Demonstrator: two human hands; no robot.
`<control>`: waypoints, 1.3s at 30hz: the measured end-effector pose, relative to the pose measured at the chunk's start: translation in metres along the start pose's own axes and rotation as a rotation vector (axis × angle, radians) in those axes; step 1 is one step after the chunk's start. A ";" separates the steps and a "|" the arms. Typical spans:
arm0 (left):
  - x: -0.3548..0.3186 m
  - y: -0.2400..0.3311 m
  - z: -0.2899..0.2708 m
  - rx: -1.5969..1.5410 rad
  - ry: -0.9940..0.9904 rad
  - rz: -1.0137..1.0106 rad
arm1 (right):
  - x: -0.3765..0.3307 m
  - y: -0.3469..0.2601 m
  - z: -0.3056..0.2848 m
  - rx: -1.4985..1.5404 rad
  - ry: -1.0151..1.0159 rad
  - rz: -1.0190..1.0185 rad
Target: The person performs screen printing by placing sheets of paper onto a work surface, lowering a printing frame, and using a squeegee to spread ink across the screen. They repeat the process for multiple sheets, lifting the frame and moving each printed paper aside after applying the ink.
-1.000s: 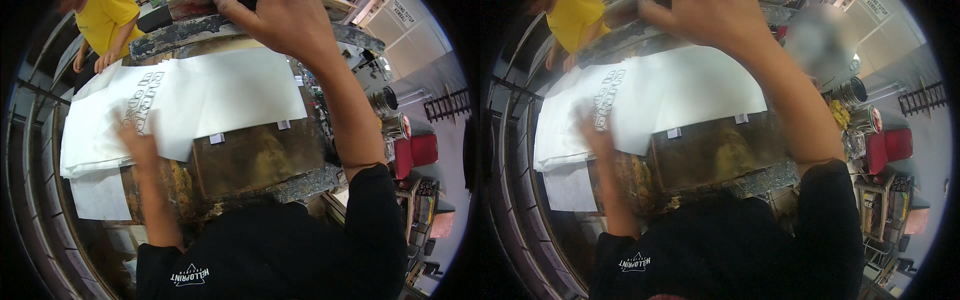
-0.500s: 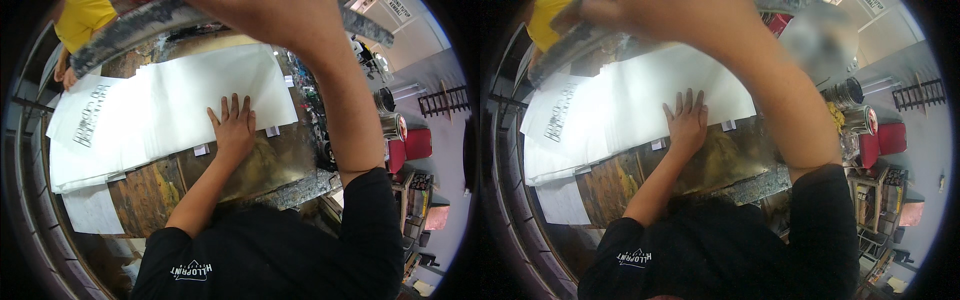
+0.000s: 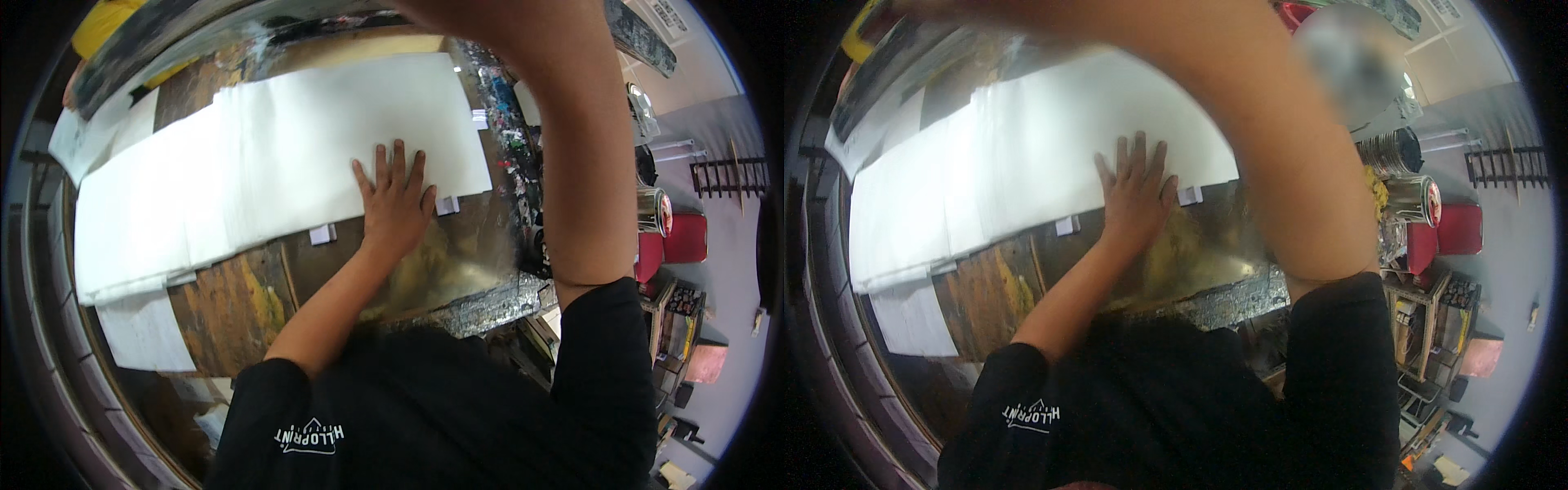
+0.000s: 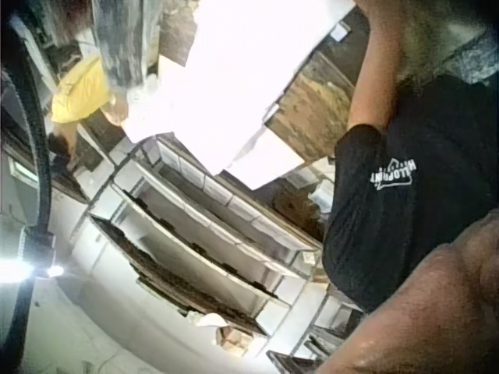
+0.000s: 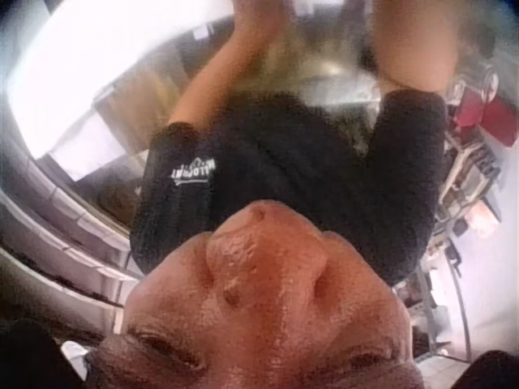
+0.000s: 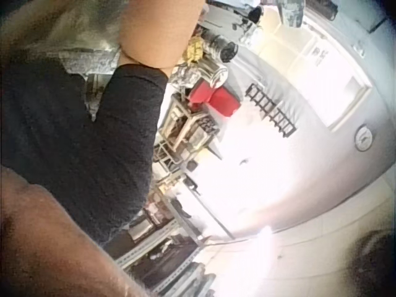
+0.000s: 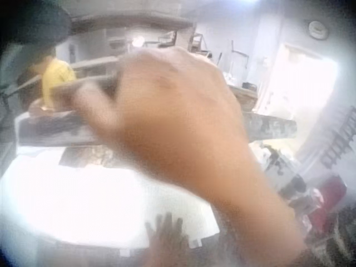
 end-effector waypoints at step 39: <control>-0.165 -0.115 -0.145 -0.390 0.312 -0.229 | -0.037 0.066 0.359 -0.127 -0.126 -0.167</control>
Point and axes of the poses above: each hand's wrist, its own x-axis towards the middle knuckle, its own z-axis out of the palm, y = z × x, the point moved 9 cm from there along x, towards the middle knuckle, and after that the axes turned 14 degrees about -x, right-handed, at the moved point
